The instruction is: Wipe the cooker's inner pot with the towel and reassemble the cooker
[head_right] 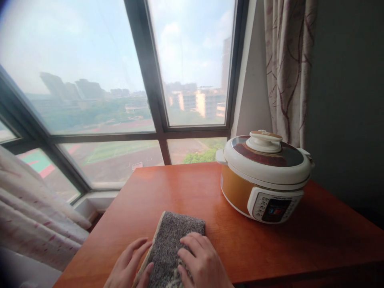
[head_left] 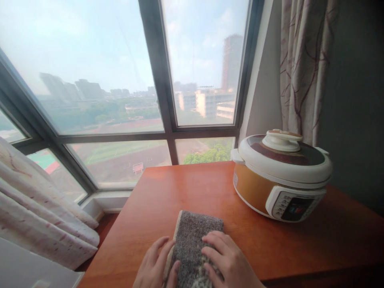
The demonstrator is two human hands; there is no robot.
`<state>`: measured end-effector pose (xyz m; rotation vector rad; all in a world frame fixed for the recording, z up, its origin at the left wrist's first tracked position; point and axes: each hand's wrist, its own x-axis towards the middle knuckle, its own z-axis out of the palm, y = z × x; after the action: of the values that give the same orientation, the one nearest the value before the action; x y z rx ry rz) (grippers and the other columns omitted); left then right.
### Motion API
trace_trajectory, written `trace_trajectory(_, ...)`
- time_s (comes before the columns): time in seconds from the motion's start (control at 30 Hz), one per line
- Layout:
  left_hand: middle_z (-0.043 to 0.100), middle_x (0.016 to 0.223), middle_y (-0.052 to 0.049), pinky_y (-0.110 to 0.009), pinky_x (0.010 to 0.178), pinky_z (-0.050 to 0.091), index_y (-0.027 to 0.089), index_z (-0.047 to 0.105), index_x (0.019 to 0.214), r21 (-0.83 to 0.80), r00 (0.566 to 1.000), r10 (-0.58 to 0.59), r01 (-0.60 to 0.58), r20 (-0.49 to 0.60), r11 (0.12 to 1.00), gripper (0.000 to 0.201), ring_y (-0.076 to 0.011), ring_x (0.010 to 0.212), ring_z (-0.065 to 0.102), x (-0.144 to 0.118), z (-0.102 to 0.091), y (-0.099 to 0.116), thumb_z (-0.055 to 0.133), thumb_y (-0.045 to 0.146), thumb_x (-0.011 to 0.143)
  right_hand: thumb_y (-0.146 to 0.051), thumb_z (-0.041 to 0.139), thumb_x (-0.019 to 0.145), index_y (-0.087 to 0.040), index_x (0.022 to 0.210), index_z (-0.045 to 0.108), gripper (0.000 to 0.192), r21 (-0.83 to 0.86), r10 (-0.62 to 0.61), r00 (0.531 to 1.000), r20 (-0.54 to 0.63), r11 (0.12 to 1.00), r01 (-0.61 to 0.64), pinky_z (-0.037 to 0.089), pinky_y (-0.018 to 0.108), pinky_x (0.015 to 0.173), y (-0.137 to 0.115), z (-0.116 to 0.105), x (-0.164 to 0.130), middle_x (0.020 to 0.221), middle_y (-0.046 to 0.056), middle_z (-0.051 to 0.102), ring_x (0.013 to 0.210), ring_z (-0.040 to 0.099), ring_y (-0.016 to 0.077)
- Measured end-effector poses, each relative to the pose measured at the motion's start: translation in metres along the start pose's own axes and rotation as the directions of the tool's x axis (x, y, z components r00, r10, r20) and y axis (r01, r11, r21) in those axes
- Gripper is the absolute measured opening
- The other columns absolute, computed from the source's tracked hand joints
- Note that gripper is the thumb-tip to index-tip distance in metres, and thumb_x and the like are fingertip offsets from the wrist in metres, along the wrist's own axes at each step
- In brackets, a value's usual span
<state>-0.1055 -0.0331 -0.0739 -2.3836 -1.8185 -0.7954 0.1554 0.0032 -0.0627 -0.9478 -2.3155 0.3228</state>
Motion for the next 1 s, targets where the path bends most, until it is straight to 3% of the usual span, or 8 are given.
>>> trace_trajectory(0.17,0.052,0.150,-0.013,-0.040,0.100,0.055,0.029,0.056,0.141,0.127,0.954,0.296,-0.300,0.050,0.946,0.056,-0.0350,0.132,0.055,0.004,0.027,0.014,0.064,0.036,0.087,-0.034,0.064,0.084,-0.021,0.138,0.060,0.055,-0.019,0.220,0.950,0.220,0.975,-0.221,0.036,0.054,0.116,0.002,0.006,-0.003,0.155,0.013,0.042,0.145,0.034,0.0374)
trace_trajectory(0.33,0.040,0.157,-0.017,-0.047,0.106,0.050,0.023,0.053,0.144,0.103,0.979,0.187,-0.195,0.084,0.975,0.053,-0.0382,0.141,0.041,0.006,0.055,0.027,0.056,0.031,0.092,-0.023,0.059,0.083,-0.022,0.138,0.060,0.055,0.026,0.239,0.939,0.248,0.967,-0.253,0.030,0.052,0.120,0.013,-0.006,0.004,0.158,0.009,0.039,0.148,0.031,0.0319)
trace_trajectory(0.5,0.032,0.160,-0.022,-0.055,0.109,0.045,0.014,0.055,0.143,0.022,0.988,0.035,-0.039,0.153,0.999,0.054,-0.0418,0.146,0.030,0.029,0.069,0.060,0.053,0.034,0.093,-0.020,0.056,0.085,-0.019,0.134,0.063,0.050,0.051,0.171,0.948,0.269,0.980,-0.191,0.029,0.051,0.121,0.050,-0.030,0.017,0.154,0.010,0.045,0.148,0.032,0.0287)
trace_trajectory(0.63,0.039,0.156,-0.023,-0.058,0.109,0.043,0.013,0.057,0.140,0.010,0.949,-0.027,0.026,0.315,1.000,0.060,-0.0446,0.145,0.032,0.054,0.050,0.089,0.057,0.045,0.090,-0.023,0.057,0.088,-0.020,0.131,0.065,0.044,0.091,0.173,0.963,0.206,0.977,-0.195,0.035,0.048,0.119,0.072,-0.051,0.018,0.148,0.010,0.053,0.143,0.041,0.0272)
trace_trajectory(0.77,0.048,0.152,-0.017,-0.060,0.111,0.037,0.020,0.072,0.116,-0.046,0.927,0.011,0.007,0.376,0.999,0.040,-0.0430,0.143,0.037,0.090,0.008,0.112,0.061,0.044,0.086,-0.033,0.058,0.092,-0.029,0.124,0.068,0.034,0.202,0.247,0.960,-0.129,0.955,-0.218,0.046,0.049,0.111,0.073,-0.107,0.004,0.135,0.007,0.064,0.127,0.058,0.0270)
trace_trajectory(0.87,0.063,0.135,-0.013,-0.049,0.102,0.045,0.023,0.064,0.126,-0.312,0.947,0.099,0.002,0.304,0.950,0.041,-0.0321,0.121,0.059,0.140,-0.008,0.124,0.050,0.044,0.094,-0.042,0.063,0.089,-0.032,0.118,0.071,0.031,0.407,0.433,0.810,-0.395,0.873,-0.268,0.054,0.051,0.100,0.077,-0.174,-0.011,0.124,0.010,0.070,0.111,0.068,0.0300)
trace_trajectory(0.93,0.067,0.123,-0.015,-0.047,0.102,0.043,0.018,0.066,0.119,-0.510,0.972,0.053,0.075,0.231,0.857,0.043,-0.0333,0.117,0.059,0.183,-0.004,0.130,0.052,0.049,0.092,-0.041,0.058,0.092,-0.033,0.112,0.073,0.026,0.493,0.482,0.579,-0.658,0.857,-0.153,0.048,0.049,0.108,0.093,-0.220,-0.020,0.118,0.012,0.071,0.108,0.068,0.0267)
trace_trajectory(1.0,0.072,0.101,-0.014,-0.040,0.096,0.044,0.015,0.069,0.092,-0.755,0.935,0.002,0.286,0.356,0.590,0.039,-0.0302,0.105,0.063,0.225,0.009,0.136,0.058,0.052,0.088,-0.034,0.064,0.088,-0.038,0.103,0.074,0.018,0.487,0.478,0.412,-0.776,0.869,-0.091,0.038,0.041,0.117,0.123,-0.257,-0.029,0.124,0.006,0.068,0.120,0.062,0.0224)
